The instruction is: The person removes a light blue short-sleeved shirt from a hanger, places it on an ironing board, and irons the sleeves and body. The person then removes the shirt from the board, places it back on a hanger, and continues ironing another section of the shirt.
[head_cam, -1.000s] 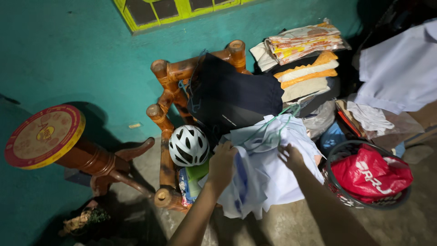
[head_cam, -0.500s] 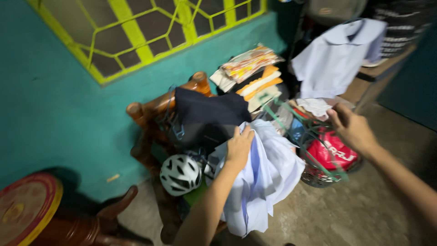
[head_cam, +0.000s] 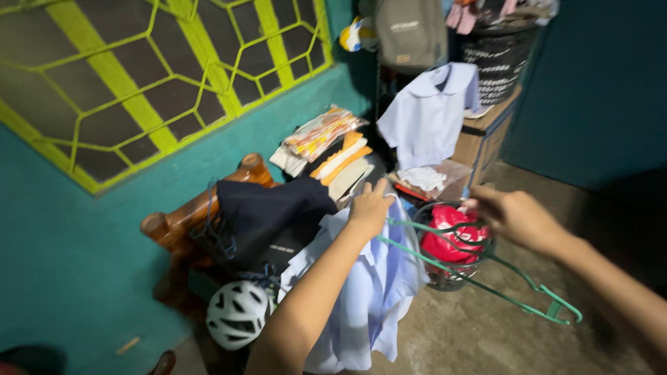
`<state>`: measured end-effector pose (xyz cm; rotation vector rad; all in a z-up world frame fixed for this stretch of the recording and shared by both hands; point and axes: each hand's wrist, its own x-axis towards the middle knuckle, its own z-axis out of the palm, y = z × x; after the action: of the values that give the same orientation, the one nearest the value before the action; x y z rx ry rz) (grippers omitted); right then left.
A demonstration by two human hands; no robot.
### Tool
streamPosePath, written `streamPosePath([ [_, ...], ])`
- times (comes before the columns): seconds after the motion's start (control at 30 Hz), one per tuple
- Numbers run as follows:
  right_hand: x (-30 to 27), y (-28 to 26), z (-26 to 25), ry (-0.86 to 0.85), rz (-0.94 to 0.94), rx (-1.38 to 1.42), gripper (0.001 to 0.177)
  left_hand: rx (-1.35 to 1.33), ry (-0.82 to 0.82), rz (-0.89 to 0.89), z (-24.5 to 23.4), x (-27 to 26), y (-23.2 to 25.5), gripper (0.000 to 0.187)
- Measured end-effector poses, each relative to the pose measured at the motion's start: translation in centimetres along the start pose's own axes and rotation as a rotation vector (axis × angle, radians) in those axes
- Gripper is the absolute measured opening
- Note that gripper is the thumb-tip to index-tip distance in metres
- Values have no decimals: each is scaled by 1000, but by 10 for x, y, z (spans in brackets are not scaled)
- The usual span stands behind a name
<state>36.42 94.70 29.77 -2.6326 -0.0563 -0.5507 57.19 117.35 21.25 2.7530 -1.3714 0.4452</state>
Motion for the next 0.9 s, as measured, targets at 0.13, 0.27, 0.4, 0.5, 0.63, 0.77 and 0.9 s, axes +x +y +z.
streamPosePath([
  [0.13, 7, -2, 4, -22, 37, -42, 23, -78, 110, 96, -29, 26, 49, 39],
  [0.27, 18, 20, 4, -106, 83, 272, 25, -154, 156, 160, -59, 46, 98, 47],
  [0.4, 30, 76, -25, -20, 202, 658, 29, -171, 167, 151, -80, 62, 126, 38],
  [0.5, 31, 113, -54, 63, 159, 811, 33, -261, 389, 389, -85, 74, 135, 43],
  [0.63, 25, 146, -84, -25, 152, 996, 37, -121, 338, 455, -82, 93, 157, 22],
  [0.77, 16, 200, -104, -138, 449, 1178, 67, -33, 336, 469, -87, 107, 166, 16],
  [0.9, -33, 298, -76, -274, 394, 1019, 23, -108, 351, 464, -95, 116, 170, 15],
])
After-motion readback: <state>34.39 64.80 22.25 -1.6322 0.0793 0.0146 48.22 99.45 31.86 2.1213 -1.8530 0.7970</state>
